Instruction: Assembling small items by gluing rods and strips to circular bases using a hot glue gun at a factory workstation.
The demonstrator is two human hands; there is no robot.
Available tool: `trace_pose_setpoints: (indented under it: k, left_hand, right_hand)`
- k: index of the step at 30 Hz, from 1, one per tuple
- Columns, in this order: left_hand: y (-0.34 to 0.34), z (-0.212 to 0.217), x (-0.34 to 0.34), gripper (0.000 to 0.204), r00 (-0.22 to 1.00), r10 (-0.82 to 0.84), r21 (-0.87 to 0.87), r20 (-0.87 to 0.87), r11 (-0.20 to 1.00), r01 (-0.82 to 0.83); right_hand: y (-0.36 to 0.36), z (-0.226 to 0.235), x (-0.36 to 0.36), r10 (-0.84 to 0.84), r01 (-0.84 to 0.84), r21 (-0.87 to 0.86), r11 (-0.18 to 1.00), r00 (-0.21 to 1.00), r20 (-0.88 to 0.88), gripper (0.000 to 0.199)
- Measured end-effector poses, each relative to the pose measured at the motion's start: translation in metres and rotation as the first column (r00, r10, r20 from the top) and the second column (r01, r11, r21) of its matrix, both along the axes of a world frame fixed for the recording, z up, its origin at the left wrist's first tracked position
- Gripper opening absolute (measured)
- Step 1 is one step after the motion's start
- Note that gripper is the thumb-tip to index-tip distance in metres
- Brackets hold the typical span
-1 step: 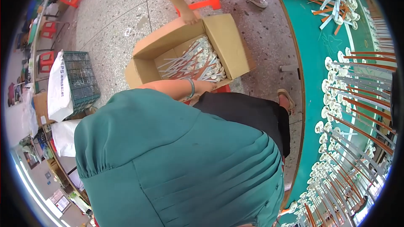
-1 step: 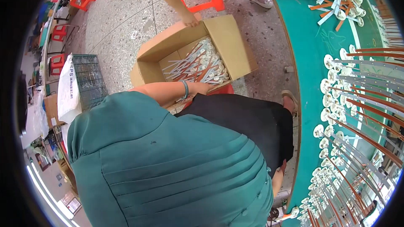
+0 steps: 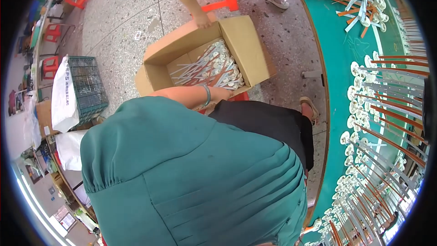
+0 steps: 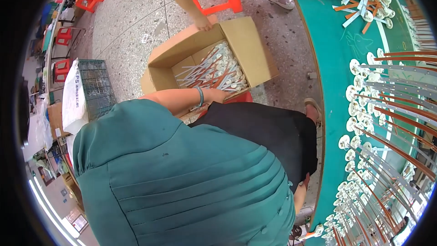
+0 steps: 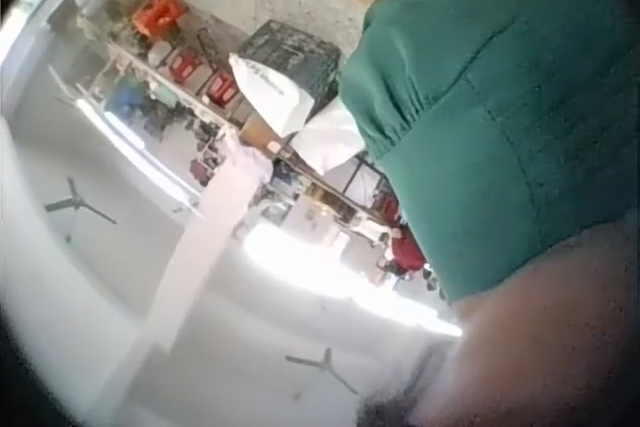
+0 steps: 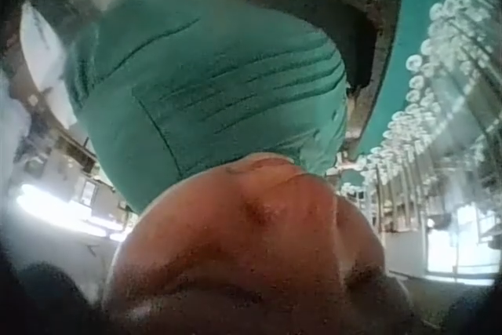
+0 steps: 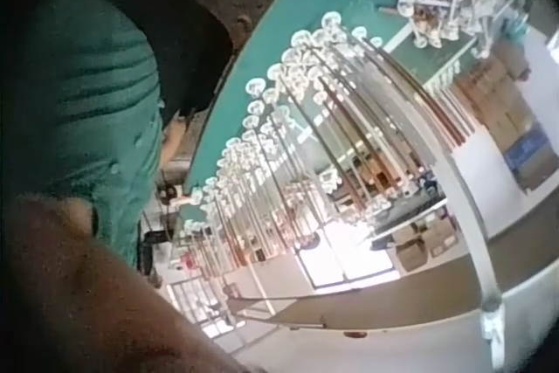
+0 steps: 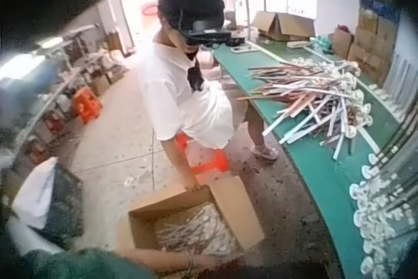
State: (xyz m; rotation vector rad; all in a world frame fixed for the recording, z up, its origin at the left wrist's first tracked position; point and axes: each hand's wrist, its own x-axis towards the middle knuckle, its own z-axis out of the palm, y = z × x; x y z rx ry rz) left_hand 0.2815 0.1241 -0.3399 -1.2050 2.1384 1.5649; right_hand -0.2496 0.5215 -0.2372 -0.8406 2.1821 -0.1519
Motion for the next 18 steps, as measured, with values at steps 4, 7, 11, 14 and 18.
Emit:
trace_pose_setpoints:
  k: [4,7,11,14,18]
  left_hand:
    - [0.028,-0.135,0.042,0.036,0.973,-0.232,-0.338,0.017,0.914,0.224]
    - [-0.024,0.012,-0.012,0.017,0.721,-0.676,0.040,0.155,0.733,0.679]
    - [-0.020,0.086,0.000,0.013,0.876,-0.453,0.077,0.167,0.891,0.447]
    - [-0.009,0.022,-0.016,0.016,0.877,-0.437,0.067,0.200,0.899,0.433]
    - [0.018,-0.068,0.016,0.024,0.734,-0.592,-0.058,0.333,0.764,0.642]
  right_hand:
    - [-0.075,-0.021,-0.014,0.102,-0.102,-0.052,0.993,0.995,0.007,0.078]
    - [-0.117,-0.035,-0.025,0.120,-0.122,-0.113,0.986,0.993,-0.021,0.078]
    - [-0.184,-0.036,-0.041,0.192,-0.200,-0.166,0.966,0.979,-0.062,0.080]
    - [-0.204,-0.021,-0.055,0.261,-0.273,-0.145,0.951,0.961,-0.095,0.080]
    - [-0.219,-0.004,-0.064,0.280,-0.299,-0.135,0.945,0.949,-0.143,0.082]
